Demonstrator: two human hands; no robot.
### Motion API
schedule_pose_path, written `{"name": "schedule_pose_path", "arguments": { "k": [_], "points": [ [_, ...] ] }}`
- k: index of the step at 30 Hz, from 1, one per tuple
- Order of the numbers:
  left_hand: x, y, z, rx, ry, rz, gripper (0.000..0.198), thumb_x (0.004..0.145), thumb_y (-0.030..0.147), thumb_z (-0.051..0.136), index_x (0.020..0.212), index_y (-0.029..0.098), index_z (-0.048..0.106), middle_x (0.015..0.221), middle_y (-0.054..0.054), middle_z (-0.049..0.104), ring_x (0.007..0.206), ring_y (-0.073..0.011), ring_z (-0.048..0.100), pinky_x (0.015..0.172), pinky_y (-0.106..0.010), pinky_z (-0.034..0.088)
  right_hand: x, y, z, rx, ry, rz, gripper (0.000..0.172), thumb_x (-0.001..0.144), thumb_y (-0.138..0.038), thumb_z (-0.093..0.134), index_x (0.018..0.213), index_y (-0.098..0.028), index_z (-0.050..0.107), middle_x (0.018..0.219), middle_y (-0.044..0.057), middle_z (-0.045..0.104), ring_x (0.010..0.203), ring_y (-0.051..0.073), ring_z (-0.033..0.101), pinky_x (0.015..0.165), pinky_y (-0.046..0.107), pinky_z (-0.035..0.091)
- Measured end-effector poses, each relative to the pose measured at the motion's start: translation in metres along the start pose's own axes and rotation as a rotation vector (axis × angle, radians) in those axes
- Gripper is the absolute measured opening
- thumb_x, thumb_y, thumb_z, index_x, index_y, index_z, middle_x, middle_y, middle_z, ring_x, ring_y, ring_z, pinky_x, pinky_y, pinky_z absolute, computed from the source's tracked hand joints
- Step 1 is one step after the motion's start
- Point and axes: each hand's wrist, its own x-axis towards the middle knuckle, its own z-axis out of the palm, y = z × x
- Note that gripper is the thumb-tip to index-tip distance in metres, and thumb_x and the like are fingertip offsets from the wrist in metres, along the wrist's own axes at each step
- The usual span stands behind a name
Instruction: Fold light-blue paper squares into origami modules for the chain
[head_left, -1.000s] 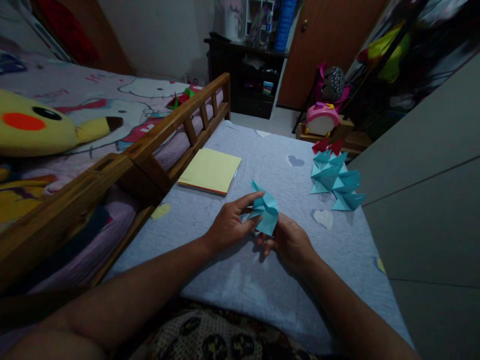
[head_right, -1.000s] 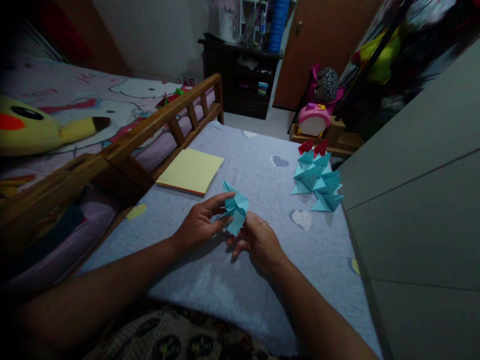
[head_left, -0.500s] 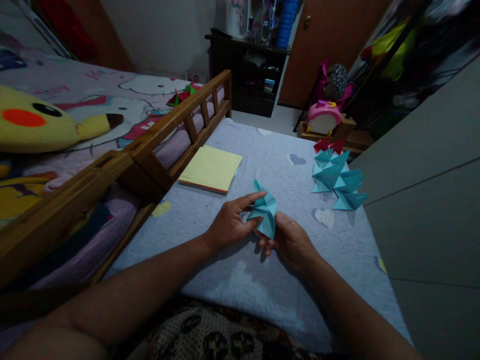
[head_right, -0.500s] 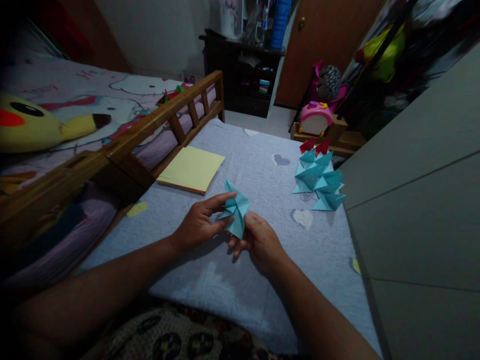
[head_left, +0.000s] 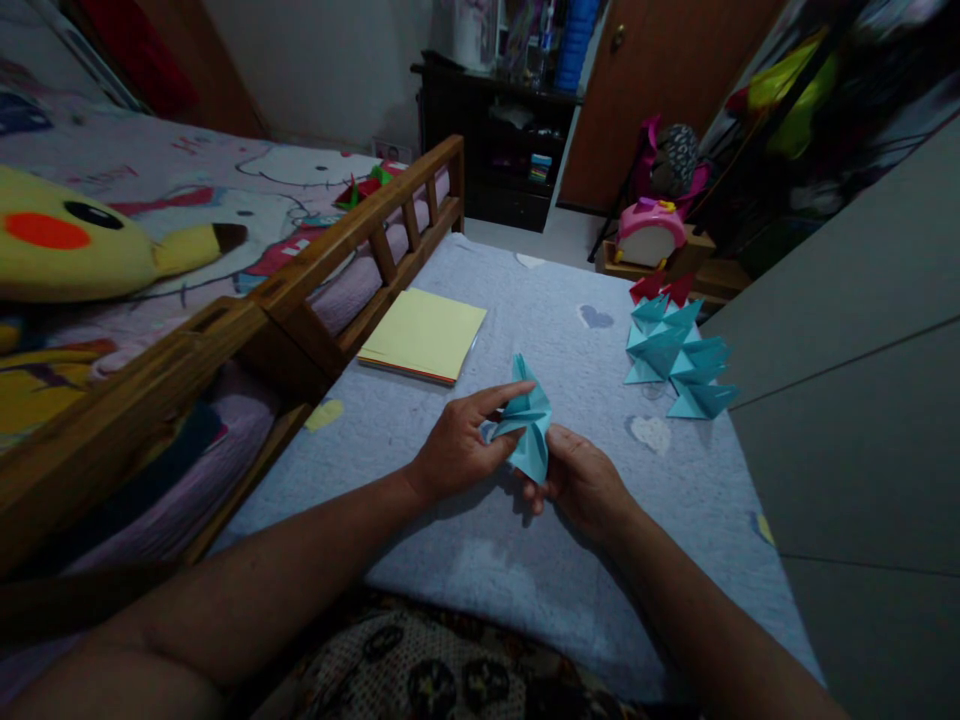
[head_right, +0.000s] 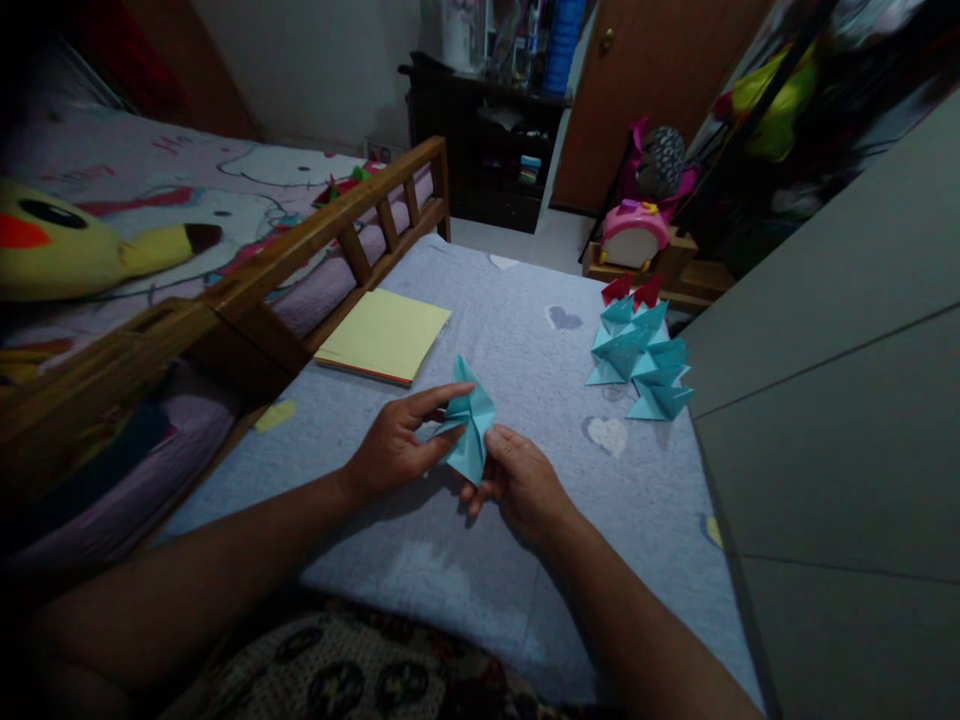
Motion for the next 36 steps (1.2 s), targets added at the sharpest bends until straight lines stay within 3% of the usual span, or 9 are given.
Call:
{"name": "schedule_pose_path", "arguments": {
  "k": [7,12,17,28,36],
  "points": [
    [0.0002,-0.0025,-0.001,-0.037,-0.019,-0.002,0.042,0.089,0.02,0.066,0.131,0.026,0.066,0.122,-0.007,0.071,0.103,-0.0227,0.069,0.094,-0.039,0.056,0.0006,0.0018,0.0007,-0.04,0.051,-0.03,0.034,0.079,-0.05,0.076,0.083,-0.018,0.064,0.053,-0.002,0.062,0.039,0.01,0.053,0.037,0.02,0.047],
    [0.0021,-0.0012,-0.0016,-0.018,-0.024,0.069,0.03,0.089,0.018,0.064,0.115,0.029,0.075,0.122,-0.007,0.07,0.113,-0.0241,0.064,0.103,-0.043,0.05,0.0,0.0031,0.0012,-0.092,0.096,-0.064,0.035,0.078,-0.05,0.076,0.076,-0.018,0.063,0.047,-0.004,0.059,0.032,0.009,0.048,0.032,0.018,0.039],
    [0.0049,0.0013,-0.0024,-0.02,-0.121,0.077,0.027,0.087,0.017,0.062,0.108,0.025,0.077,0.116,-0.009,0.071,0.104,-0.0234,0.066,0.097,-0.042,0.051,-0.0009,0.0028,0.0015,-0.125,0.116,-0.063,0.038,0.079,-0.052,0.075,0.073,-0.017,0.062,0.043,-0.004,0.057,0.03,0.008,0.046,0.031,0.016,0.036],
    [0.0063,-0.0031,-0.0039,0.025,-0.071,0.022,0.025,0.089,0.025,0.062,0.11,0.02,0.075,0.104,-0.009,0.072,0.093,-0.0212,0.066,0.09,-0.041,0.054,0.0002,0.0054,-0.0033,-0.038,-0.067,-0.044,0.037,0.083,-0.052,0.068,0.081,-0.016,0.066,0.063,0.002,0.067,0.042,0.011,0.058,0.037,0.02,0.049],
    [0.0068,-0.0007,-0.0049,0.129,-0.047,0.112,0.027,0.086,0.02,0.066,0.112,0.02,0.074,0.102,-0.008,0.071,0.092,-0.0203,0.067,0.089,-0.039,0.055,-0.0001,0.0043,-0.0026,-0.015,-0.076,-0.004,0.033,0.082,-0.047,0.071,0.089,-0.015,0.065,0.066,0.002,0.07,0.042,0.01,0.058,0.037,0.02,0.05]
  ]
}}
